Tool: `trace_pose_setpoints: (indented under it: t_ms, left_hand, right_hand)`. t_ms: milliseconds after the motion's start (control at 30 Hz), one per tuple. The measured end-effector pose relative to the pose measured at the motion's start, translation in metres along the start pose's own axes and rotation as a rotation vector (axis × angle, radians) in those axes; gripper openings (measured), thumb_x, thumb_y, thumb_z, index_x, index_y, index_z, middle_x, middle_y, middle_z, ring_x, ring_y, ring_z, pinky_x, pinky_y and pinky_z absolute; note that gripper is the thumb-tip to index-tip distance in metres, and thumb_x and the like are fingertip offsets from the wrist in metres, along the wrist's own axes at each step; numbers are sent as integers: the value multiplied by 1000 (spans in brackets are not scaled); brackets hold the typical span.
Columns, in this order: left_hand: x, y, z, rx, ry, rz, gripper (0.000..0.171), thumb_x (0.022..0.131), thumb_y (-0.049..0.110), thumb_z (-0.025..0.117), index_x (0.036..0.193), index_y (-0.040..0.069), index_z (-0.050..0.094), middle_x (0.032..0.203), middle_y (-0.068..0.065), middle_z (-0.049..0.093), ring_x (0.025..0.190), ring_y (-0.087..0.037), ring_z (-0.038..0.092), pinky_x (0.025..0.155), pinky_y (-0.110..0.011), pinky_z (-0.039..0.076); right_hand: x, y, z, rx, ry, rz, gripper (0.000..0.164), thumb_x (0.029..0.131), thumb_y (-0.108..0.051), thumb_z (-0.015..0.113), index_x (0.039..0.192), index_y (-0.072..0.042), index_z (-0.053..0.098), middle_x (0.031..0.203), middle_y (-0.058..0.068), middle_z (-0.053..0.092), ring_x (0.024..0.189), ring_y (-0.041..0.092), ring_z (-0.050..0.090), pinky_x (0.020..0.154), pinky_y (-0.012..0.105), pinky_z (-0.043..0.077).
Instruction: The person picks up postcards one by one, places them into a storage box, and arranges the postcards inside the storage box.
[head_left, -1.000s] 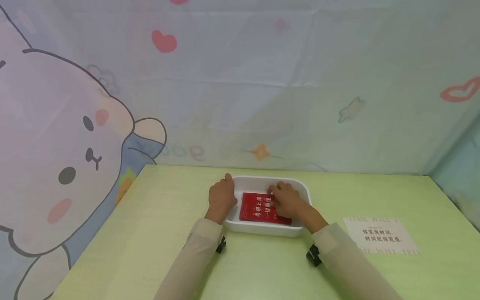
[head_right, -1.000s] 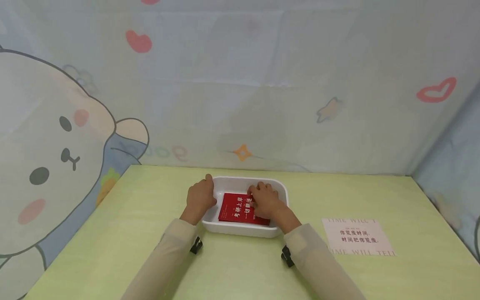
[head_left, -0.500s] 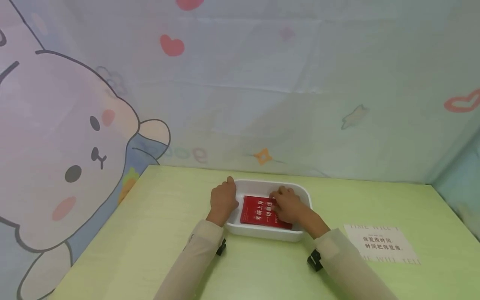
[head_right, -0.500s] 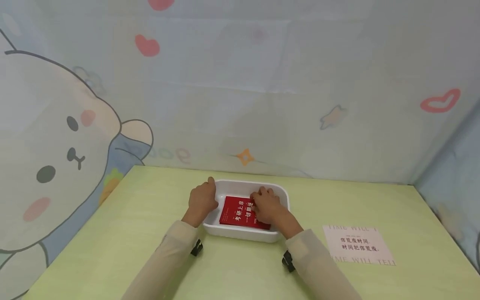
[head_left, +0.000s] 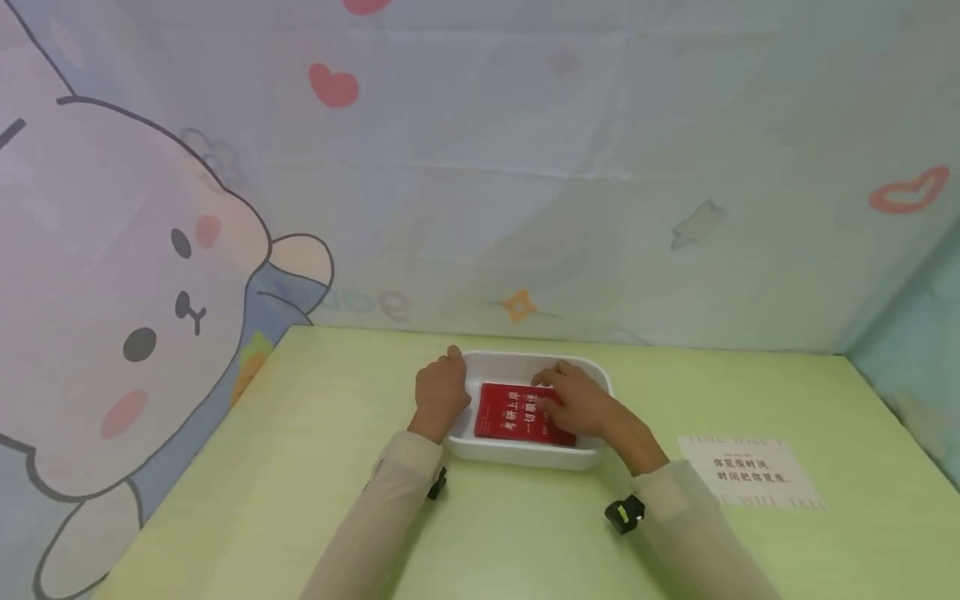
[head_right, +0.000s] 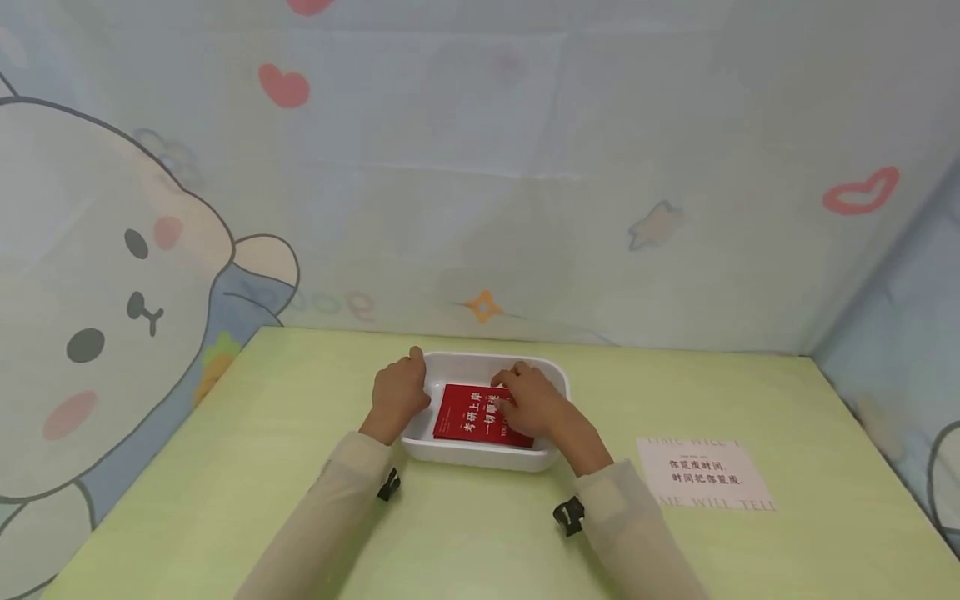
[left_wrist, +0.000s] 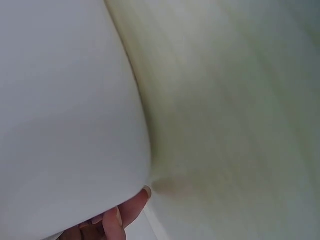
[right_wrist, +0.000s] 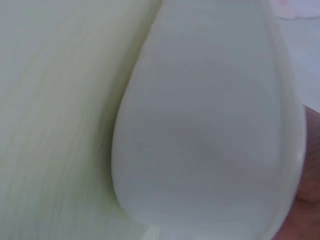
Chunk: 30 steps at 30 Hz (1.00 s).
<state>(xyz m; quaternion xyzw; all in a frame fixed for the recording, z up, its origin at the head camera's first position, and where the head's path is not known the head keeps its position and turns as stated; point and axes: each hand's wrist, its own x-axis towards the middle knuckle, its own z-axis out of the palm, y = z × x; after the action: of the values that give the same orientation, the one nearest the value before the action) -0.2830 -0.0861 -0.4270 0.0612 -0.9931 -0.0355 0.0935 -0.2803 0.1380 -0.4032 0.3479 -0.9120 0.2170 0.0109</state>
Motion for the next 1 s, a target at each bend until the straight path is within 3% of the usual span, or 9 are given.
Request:
trace_pose_setpoints:
  t_ms: [167, 500, 800, 1000]
  left_hand:
    - [2, 3, 2, -12, -36, 15, 38, 82, 17, 74, 106, 2, 49, 89, -13, 67, 75, -26, 68, 65, -36, 56]
    - [9, 0, 1, -22, -48, -2, 39, 82, 17, 72, 108, 1, 48, 91, -13, 66, 78, -28, 68, 67, -38, 56]
    - [9, -1, 4, -39, -52, 7, 42, 80, 17, 74, 110, 1, 49, 90, -13, 66, 76, -27, 68, 66, -37, 55]
    - [10, -6, 9, -25, -38, -2, 42, 80, 17, 75, 109, 1, 49, 89, -13, 66, 74, -27, 67, 64, -37, 55]
  right_hand:
    - [-12, 1, -4, 25, 20, -13, 26, 94, -13, 59, 117, -2, 62, 107, 13, 59, 99, 26, 54, 91, 47, 48]
    - [-23, 6, -1, 73, 135, -36, 24, 93, -10, 61, 116, -4, 62, 109, 11, 61, 106, 28, 52, 93, 48, 47]
    - [-32, 5, 2, 92, 231, 76, 23, 94, -15, 61, 115, -6, 65, 117, 13, 57, 104, 30, 41, 84, 43, 39]
    - [-37, 8, 8, 71, 277, 128, 22, 94, -18, 61, 114, -9, 64, 116, 16, 54, 104, 33, 39, 84, 46, 34]
